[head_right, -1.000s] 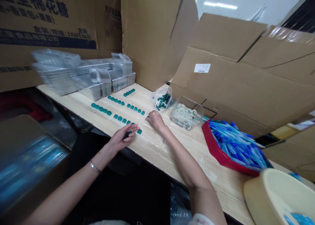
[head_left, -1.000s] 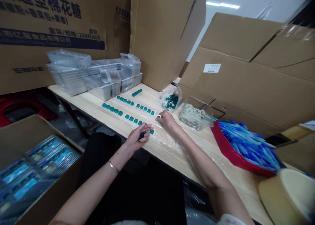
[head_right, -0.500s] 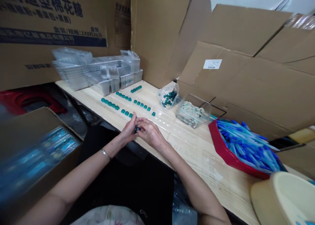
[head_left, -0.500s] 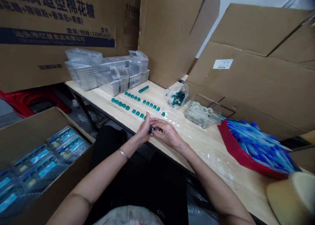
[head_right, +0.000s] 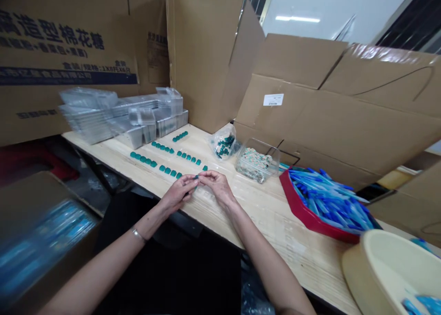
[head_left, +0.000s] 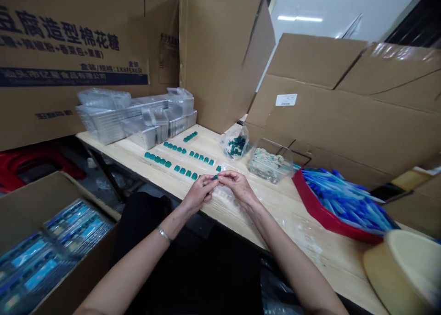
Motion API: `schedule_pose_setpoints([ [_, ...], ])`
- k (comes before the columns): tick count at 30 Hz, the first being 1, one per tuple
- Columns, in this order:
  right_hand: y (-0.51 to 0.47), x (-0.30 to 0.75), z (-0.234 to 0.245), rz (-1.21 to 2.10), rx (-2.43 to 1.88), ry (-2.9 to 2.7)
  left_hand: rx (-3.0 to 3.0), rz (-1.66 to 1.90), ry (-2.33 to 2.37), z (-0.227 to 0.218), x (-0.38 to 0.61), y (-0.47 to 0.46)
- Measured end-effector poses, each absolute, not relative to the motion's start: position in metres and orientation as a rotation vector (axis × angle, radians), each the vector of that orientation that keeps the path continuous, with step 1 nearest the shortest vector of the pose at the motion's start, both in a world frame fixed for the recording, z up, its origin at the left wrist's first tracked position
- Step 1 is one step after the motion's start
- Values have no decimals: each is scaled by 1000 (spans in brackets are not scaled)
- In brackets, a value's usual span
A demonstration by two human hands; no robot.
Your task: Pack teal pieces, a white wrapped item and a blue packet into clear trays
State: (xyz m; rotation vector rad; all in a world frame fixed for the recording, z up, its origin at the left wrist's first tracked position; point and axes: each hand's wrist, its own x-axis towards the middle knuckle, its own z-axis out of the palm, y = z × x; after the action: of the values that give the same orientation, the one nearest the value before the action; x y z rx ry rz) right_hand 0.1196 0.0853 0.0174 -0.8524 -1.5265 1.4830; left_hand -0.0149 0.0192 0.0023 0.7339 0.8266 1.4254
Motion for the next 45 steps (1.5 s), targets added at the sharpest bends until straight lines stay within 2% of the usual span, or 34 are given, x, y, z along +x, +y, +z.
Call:
schedule_pose_setpoints([
  [3,85,123,17,1388,-822,-1649,857,1459,964,1,-13,20],
  [10,77,135,29,335,-571,-2290,1039,1461,1169,4,-13,23],
  [15,77,136,23,-10,-589,-2433,1084,1489,1203,2,-13,25],
  [31,68,129,23,347,-680,-2247,1362,1592,1295,1,-16,27],
  [40,62,126,22,401,-717,-2183,1324,1595,1367,3,-16,29],
  [45,59,126,21,269,-739,-2210,1399,1588,1395,4,-14,26],
])
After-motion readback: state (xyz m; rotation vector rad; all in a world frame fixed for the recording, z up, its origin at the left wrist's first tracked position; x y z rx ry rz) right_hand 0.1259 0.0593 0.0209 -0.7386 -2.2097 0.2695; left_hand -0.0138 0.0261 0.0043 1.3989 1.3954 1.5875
